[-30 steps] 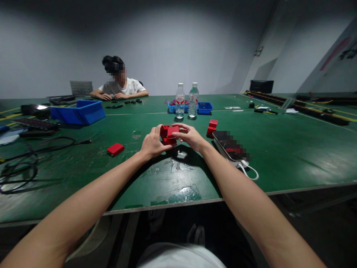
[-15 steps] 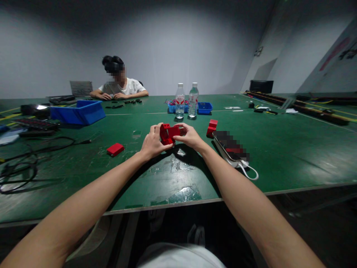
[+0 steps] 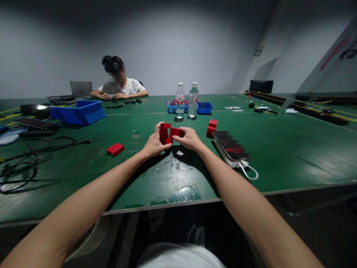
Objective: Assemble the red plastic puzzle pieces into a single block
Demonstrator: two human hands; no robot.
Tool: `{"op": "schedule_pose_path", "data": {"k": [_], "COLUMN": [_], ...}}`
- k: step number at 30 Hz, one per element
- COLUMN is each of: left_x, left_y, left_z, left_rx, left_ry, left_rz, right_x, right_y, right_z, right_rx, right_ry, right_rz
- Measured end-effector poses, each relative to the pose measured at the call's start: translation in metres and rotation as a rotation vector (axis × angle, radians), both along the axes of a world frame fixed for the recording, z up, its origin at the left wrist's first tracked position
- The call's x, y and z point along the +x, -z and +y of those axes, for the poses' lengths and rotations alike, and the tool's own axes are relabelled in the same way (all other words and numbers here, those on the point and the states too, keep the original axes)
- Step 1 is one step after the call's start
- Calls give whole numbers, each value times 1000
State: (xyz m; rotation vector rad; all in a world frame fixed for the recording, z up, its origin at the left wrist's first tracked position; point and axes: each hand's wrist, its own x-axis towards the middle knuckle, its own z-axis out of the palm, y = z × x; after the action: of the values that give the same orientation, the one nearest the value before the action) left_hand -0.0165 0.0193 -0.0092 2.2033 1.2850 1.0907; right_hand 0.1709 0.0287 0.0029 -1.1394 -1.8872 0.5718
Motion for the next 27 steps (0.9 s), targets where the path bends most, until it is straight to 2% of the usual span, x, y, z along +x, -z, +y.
{"op": "schedule_pose_path", "data": {"k": [4,9,12,19,23,27], "left_x": [-2,-7,-8,-8,-10,-11], "left_y": [0,2,3,7,8,9], "left_z": [3,8,11,14,16,16], "left_rx": [-61,-34,-34,-73,-110,-175], "left_ry": [31,165,226,298,310,294], "left_rz": [-60,-86,-122,-182,-208,-248], "right_x": [0,-1,-2,-2,0,2], "right_y": [-1,1,2,-1,0,1], "right_z": [-2,-3,-2,-1,1,2], "right_rx": [0,66,77,-91,-206,-241], "right_ry": [1,-35,-78,-368,-408,-432], "right_rz": [-44,-103,-47,31,80,106]}}
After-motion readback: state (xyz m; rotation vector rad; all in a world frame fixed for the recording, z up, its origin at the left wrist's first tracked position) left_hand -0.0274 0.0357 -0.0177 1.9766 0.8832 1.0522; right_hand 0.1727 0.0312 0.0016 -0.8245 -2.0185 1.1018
